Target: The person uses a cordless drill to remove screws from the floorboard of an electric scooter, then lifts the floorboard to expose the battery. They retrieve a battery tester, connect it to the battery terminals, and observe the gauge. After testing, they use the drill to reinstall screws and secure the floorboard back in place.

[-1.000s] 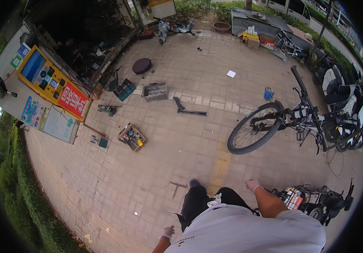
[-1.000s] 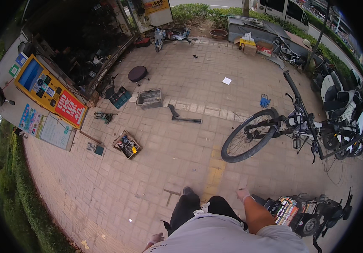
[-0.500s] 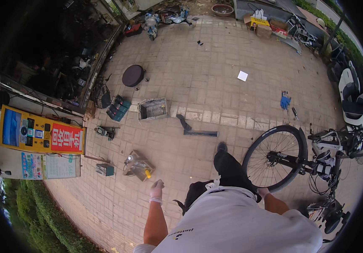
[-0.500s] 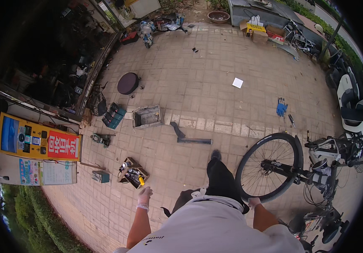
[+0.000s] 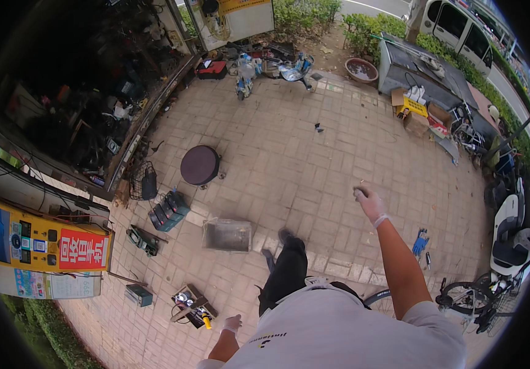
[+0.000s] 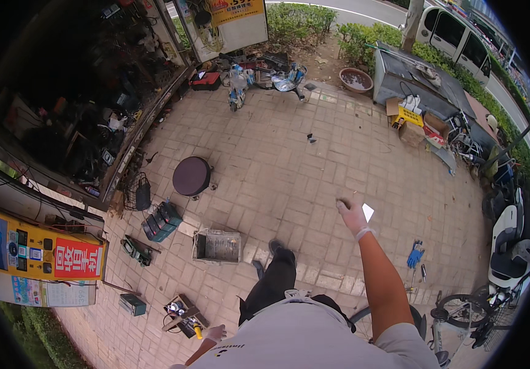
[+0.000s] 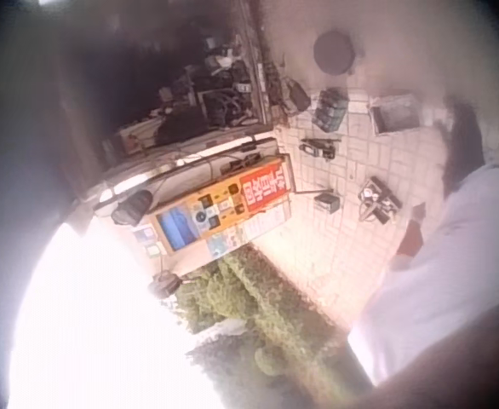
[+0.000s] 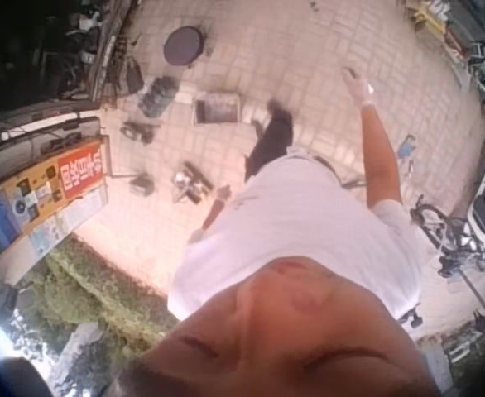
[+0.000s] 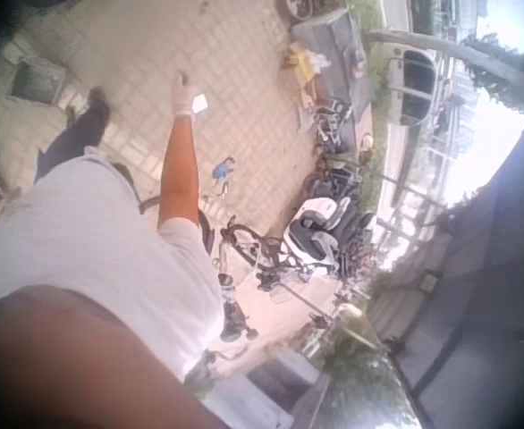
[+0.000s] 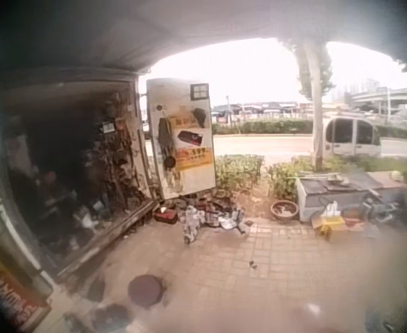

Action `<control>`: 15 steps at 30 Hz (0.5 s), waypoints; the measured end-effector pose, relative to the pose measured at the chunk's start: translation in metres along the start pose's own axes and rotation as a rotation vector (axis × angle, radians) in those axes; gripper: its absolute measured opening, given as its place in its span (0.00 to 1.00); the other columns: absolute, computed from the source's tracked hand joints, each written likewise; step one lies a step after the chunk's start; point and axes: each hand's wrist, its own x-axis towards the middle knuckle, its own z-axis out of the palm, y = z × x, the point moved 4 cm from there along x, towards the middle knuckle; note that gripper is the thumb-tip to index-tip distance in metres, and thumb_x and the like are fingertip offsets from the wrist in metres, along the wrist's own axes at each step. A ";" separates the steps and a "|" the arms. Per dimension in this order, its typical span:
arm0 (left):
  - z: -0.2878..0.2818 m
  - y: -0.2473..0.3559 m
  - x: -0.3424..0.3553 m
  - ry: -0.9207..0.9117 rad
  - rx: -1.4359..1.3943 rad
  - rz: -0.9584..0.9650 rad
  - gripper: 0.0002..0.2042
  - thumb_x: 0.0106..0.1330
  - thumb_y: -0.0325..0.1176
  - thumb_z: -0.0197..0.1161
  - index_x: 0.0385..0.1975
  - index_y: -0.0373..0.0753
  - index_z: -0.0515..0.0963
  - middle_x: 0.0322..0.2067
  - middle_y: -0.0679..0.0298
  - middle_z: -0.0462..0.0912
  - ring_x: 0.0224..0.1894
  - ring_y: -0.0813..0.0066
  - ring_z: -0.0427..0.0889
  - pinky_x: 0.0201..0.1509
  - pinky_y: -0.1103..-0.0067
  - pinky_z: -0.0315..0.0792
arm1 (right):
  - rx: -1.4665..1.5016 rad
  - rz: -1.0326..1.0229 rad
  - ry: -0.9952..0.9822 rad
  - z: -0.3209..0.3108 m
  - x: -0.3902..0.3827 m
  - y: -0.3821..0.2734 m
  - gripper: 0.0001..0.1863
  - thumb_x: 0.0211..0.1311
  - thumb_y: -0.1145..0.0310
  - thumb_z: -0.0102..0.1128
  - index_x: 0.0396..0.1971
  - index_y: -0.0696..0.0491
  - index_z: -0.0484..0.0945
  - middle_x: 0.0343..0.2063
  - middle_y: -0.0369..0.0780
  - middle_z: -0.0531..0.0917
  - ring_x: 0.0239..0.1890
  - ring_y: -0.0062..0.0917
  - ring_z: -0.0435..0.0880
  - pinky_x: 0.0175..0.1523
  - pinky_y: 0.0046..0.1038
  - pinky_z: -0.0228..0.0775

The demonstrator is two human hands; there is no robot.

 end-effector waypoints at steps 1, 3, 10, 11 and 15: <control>-0.001 0.053 0.008 -0.002 0.021 -0.005 0.18 0.68 0.41 0.60 0.49 0.33 0.79 0.39 0.55 0.85 0.36 0.68 0.83 0.40 0.73 0.76 | -0.073 0.203 0.038 0.006 0.001 0.036 0.20 0.69 0.61 0.60 0.51 0.60 0.82 0.40 0.40 0.88 0.40 0.23 0.84 0.48 0.27 0.76; -0.010 0.194 0.023 -0.067 -0.103 0.191 0.19 0.66 0.45 0.64 0.43 0.33 0.82 0.29 0.65 0.81 0.32 0.74 0.79 0.37 0.77 0.71 | -0.133 0.564 0.054 0.005 -0.035 0.109 0.19 0.64 0.59 0.63 0.42 0.62 0.85 0.29 0.40 0.86 0.30 0.26 0.83 0.37 0.28 0.75; -0.083 0.581 -0.026 0.086 -0.316 0.904 0.20 0.72 0.43 0.61 0.50 0.30 0.81 0.38 0.66 0.84 0.38 0.80 0.78 0.45 0.80 0.73 | -0.284 1.481 -0.207 -0.024 -0.101 0.185 0.16 0.68 0.58 0.58 0.34 0.57 0.81 0.25 0.42 0.83 0.23 0.31 0.80 0.27 0.40 0.73; -0.097 0.613 -0.014 0.126 -0.296 0.932 0.20 0.72 0.43 0.61 0.50 0.31 0.81 0.38 0.66 0.84 0.38 0.80 0.78 0.45 0.80 0.73 | -0.294 1.493 -0.232 -0.012 -0.070 0.184 0.16 0.68 0.58 0.57 0.34 0.57 0.81 0.24 0.42 0.82 0.23 0.31 0.80 0.27 0.41 0.72; -0.118 0.663 0.084 0.158 -0.418 0.666 0.20 0.70 0.46 0.62 0.49 0.34 0.82 0.35 0.65 0.85 0.38 0.77 0.80 0.44 0.78 0.73 | -0.360 1.442 -0.303 0.058 0.135 0.187 0.15 0.69 0.58 0.57 0.33 0.56 0.80 0.23 0.42 0.81 0.22 0.33 0.80 0.28 0.43 0.72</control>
